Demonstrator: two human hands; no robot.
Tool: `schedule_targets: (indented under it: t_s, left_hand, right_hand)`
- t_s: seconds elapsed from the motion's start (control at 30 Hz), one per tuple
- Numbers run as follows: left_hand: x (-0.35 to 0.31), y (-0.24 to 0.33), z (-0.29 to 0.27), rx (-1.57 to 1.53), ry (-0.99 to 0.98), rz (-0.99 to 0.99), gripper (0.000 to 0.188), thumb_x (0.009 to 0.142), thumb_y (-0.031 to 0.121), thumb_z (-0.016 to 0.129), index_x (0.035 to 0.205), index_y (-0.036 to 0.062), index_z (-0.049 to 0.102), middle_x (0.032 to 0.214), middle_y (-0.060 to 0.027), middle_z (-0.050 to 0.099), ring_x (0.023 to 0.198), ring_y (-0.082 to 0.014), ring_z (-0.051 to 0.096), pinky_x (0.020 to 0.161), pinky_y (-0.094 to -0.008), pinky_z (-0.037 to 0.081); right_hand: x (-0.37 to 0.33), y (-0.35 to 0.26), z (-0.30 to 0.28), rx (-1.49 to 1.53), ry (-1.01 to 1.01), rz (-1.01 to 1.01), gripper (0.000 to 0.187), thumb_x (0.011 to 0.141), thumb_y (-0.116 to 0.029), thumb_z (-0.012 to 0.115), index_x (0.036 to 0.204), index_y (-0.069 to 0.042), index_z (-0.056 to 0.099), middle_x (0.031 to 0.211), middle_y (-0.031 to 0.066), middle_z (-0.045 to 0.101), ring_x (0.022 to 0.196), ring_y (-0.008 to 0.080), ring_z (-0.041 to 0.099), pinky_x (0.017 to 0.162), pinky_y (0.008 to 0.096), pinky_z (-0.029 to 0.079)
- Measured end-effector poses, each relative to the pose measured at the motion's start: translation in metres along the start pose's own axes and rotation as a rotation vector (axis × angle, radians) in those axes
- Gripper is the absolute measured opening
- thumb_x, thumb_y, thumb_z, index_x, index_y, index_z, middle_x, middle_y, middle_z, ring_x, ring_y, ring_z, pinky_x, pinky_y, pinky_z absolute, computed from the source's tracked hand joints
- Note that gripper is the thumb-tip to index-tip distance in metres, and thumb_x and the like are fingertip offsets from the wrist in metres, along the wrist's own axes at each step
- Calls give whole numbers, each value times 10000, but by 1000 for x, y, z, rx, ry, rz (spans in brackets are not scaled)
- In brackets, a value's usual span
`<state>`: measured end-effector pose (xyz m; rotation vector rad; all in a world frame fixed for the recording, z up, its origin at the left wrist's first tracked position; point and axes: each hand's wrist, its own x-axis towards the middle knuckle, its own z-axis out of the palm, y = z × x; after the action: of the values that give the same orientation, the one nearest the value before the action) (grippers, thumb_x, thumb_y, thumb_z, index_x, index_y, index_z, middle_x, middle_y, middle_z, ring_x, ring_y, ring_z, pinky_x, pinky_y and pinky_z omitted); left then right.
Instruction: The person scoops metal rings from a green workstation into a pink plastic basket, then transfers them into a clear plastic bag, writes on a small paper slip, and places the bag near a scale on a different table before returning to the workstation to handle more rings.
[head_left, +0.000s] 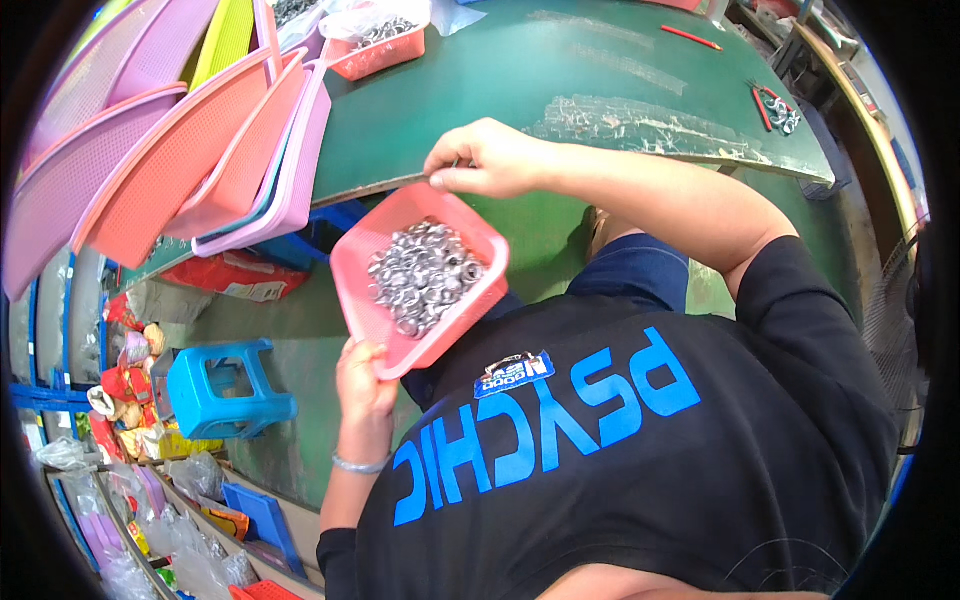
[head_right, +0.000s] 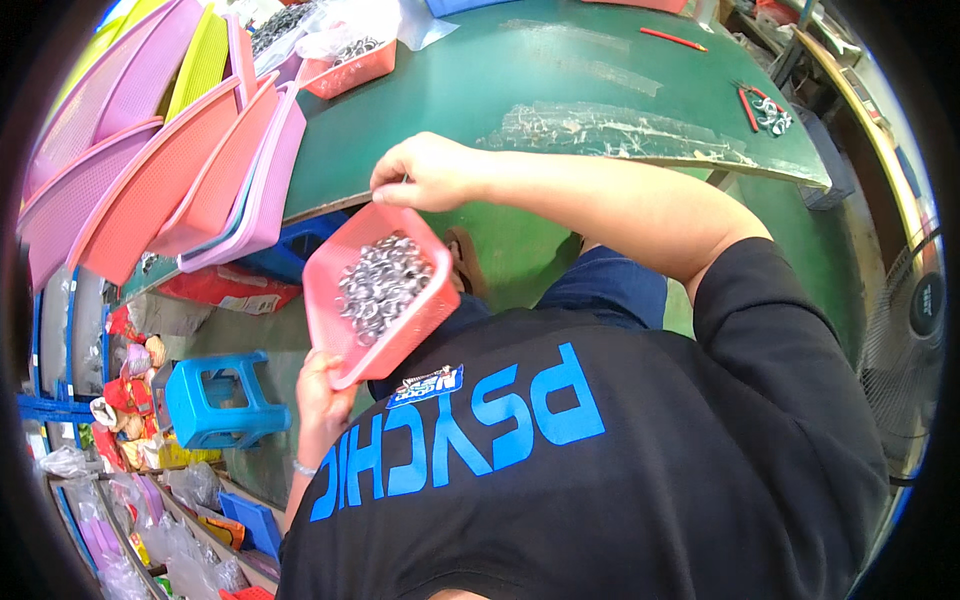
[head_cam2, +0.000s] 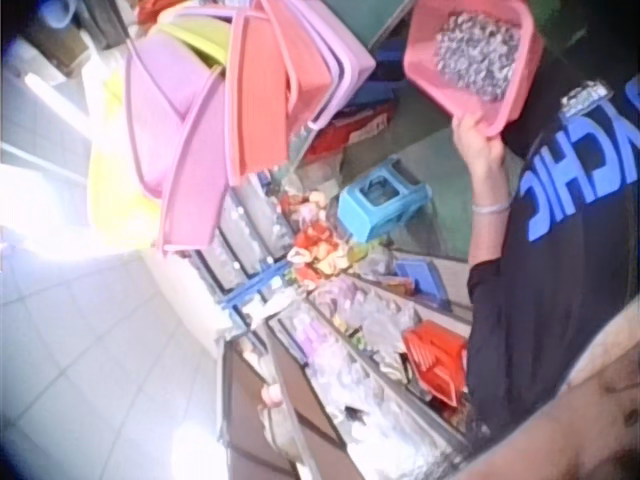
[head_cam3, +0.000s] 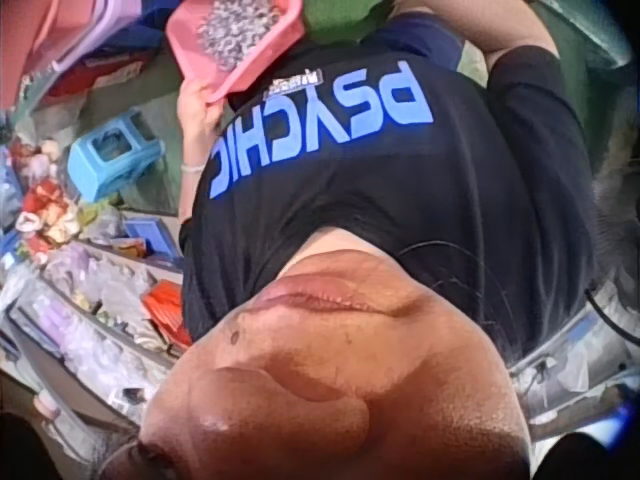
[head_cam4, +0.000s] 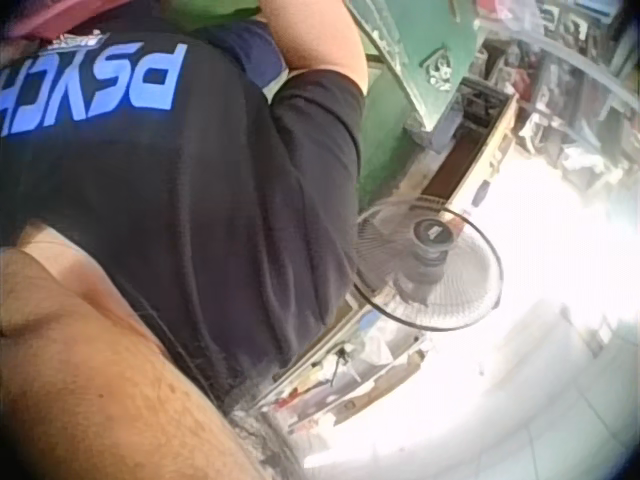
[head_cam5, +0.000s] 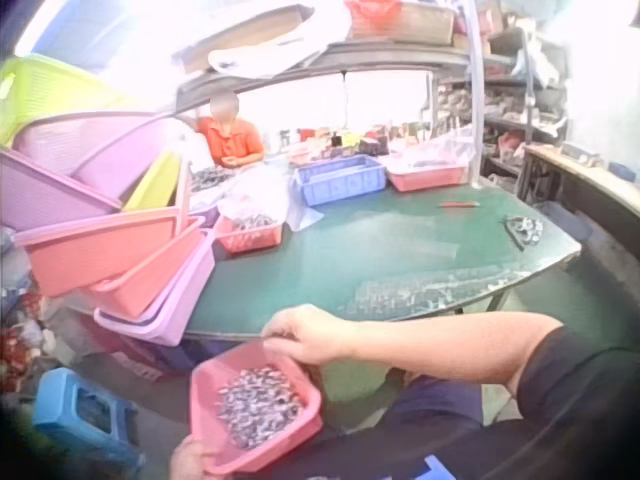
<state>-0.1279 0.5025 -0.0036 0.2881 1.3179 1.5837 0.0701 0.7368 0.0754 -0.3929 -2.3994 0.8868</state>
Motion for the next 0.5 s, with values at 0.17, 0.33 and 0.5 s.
schedule_targets:
  t_s: [0.17, 0.33, 0.5]
  left_hand:
    - [-74, 37, -34, 54, 86, 100, 367, 599, -50, 460, 966, -63, 470, 930, -142, 541, 853, -258, 551, 789, -352, 454]
    - [-134, 63, -36, 51, 105, 204, 523, 566, -22, 424, 1084, -85, 427, 1027, -173, 530, 925, -282, 546, 850, -361, 432]
    - [-126, 95, 2, 165, -62, 251, 528, 571, -17, 428, 1095, -84, 433, 1022, -173, 540, 907, -270, 558, 810, -336, 456]
  right_hand:
    - [16, -18, 39, 76, -177, 356, 523, 763, -407, 549, 1054, 28, 524, 878, 176, 598, 701, 208, 596, 615, 306, 490]
    - [22, -56, 69, 625, -340, 554, 884, 730, -542, 548, 1295, 48, 209, 1143, 254, 441, 769, 257, 588, 590, 330, 498]
    - [42, -38, -10, 633, -264, 515, 830, 759, -601, 454, 1285, 10, 258, 1240, 231, 376, 962, 315, 526, 774, 412, 453]
